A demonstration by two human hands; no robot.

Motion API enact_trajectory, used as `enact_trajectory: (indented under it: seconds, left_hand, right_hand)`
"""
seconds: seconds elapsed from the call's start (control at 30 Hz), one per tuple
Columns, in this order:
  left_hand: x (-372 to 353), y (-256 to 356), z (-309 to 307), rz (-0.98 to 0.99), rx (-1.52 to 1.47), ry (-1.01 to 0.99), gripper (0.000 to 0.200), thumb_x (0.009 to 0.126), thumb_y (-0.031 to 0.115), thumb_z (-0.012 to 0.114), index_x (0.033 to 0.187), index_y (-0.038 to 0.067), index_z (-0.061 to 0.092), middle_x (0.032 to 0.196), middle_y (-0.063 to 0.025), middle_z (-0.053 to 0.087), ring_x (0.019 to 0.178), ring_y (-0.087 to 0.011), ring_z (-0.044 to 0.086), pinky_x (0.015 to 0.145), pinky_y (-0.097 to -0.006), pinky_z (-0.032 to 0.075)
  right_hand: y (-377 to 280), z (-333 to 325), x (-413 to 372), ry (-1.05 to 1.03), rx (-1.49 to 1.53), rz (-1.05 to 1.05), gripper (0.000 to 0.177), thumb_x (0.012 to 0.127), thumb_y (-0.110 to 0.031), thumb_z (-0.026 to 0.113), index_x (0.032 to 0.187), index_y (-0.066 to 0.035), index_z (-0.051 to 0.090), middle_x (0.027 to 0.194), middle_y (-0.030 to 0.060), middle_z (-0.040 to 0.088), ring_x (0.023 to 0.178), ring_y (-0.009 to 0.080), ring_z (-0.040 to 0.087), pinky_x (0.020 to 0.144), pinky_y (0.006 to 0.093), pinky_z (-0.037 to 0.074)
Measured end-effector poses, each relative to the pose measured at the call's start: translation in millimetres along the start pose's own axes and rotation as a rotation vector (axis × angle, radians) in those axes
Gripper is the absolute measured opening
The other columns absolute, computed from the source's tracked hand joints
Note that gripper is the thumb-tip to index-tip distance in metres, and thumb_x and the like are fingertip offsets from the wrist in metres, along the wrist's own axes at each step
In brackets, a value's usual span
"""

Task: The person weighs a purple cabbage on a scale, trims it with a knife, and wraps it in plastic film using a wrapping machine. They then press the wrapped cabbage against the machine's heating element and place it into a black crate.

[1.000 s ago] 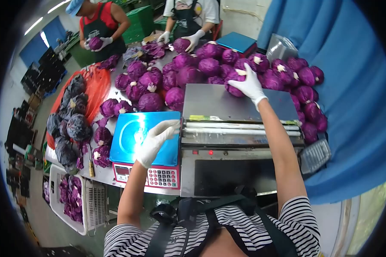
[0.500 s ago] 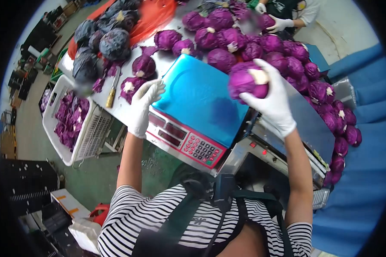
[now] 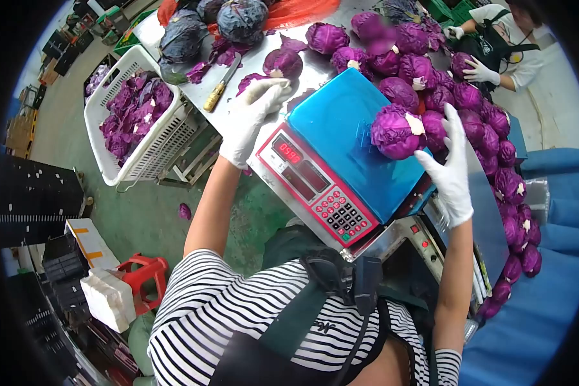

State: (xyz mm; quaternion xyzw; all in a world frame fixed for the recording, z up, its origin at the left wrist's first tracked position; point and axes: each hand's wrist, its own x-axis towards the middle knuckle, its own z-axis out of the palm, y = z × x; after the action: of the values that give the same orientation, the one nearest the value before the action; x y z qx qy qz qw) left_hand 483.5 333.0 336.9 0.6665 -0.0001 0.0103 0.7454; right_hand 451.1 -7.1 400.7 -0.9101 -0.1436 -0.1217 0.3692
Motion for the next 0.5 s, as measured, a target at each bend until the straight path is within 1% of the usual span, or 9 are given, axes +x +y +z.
enact_trajectory:
  seconds: [0.03,0.1,0.13,0.2,0.27,0.37,0.5]
  left_hand:
    - [4,3,3,0.005,-0.001,-0.017,0.037,0.095,0.031,0.051,0.117,0.002,0.058,0.111,-0.0071,0.063,0.101,-0.0128,0.059,0.088,-0.0260,0.043]
    - [11,11,11,0.040,0.029,-0.046,0.038,0.095,0.031,0.050,0.117,0.002,0.058,0.111,-0.0077,0.063,0.101,-0.0127,0.059,0.089,-0.0264,0.043]
    - [13,16,17,0.040,0.030,-0.048,0.038,0.095,0.031,0.050,0.117,0.002,0.058,0.111,-0.0077,0.063,0.101,-0.0127,0.059,0.089,-0.0264,0.043]
    - [16,27,29,0.119,0.018,-0.081,0.038,0.094,0.031,0.052,0.117,0.002,0.058,0.111,-0.0076,0.063,0.101,-0.0131,0.058,0.090,-0.0267,0.043]
    - [21,32,39,0.103,-0.006,-0.111,0.038,0.094,0.031,0.053,0.117,0.003,0.059,0.111,-0.0075,0.063,0.102,-0.0133,0.058,0.090,-0.0271,0.043]
    - [32,30,49,0.083,-0.038,-0.169,0.038,0.092,0.032,0.056,0.117,0.003,0.059,0.111,-0.0070,0.062,0.102,-0.0137,0.057,0.092,-0.0282,0.042]
    - [37,30,59,0.111,-0.009,-0.210,0.038,0.091,0.032,0.057,0.117,0.004,0.060,0.110,-0.0055,0.062,0.102,-0.0134,0.056,0.091,-0.0282,0.042]
  right_hand:
    - [-3,-7,-6,0.023,0.060,0.068,0.091,0.070,-0.024,0.078,0.144,-0.008,0.027,0.145,0.0146,0.030,0.133,0.0274,0.031,0.111,0.0397,0.024]
    - [-8,-19,-18,0.069,0.071,0.126,0.086,0.073,-0.017,0.075,0.145,-0.011,0.028,0.144,0.0132,0.031,0.131,0.0276,0.034,0.111,0.0422,0.024]
    - [-8,-23,-24,0.080,0.121,0.154,0.085,0.074,-0.016,0.074,0.145,-0.010,0.027,0.145,0.0129,0.032,0.132,0.0271,0.033,0.111,0.0416,0.023]
    - [-6,-31,-34,0.098,0.167,0.182,0.084,0.075,-0.016,0.073,0.145,-0.010,0.027,0.145,0.0127,0.032,0.133,0.0267,0.032,0.112,0.0409,0.022]
    - [-2,-37,-42,0.106,0.101,0.169,0.083,0.076,-0.014,0.071,0.146,-0.010,0.025,0.147,0.0117,0.031,0.136,0.0255,0.028,0.113,0.0392,0.021]
    - [4,-37,-51,0.096,0.083,0.190,0.083,0.077,-0.014,0.071,0.146,-0.009,0.025,0.149,0.0108,0.029,0.138,0.0243,0.026,0.113,0.0377,0.020]
    - [2,-37,-57,0.078,0.132,0.205,0.083,0.076,-0.014,0.070,0.145,-0.007,0.025,0.149,0.0106,0.029,0.138,0.0247,0.026,0.113,0.0375,0.019]
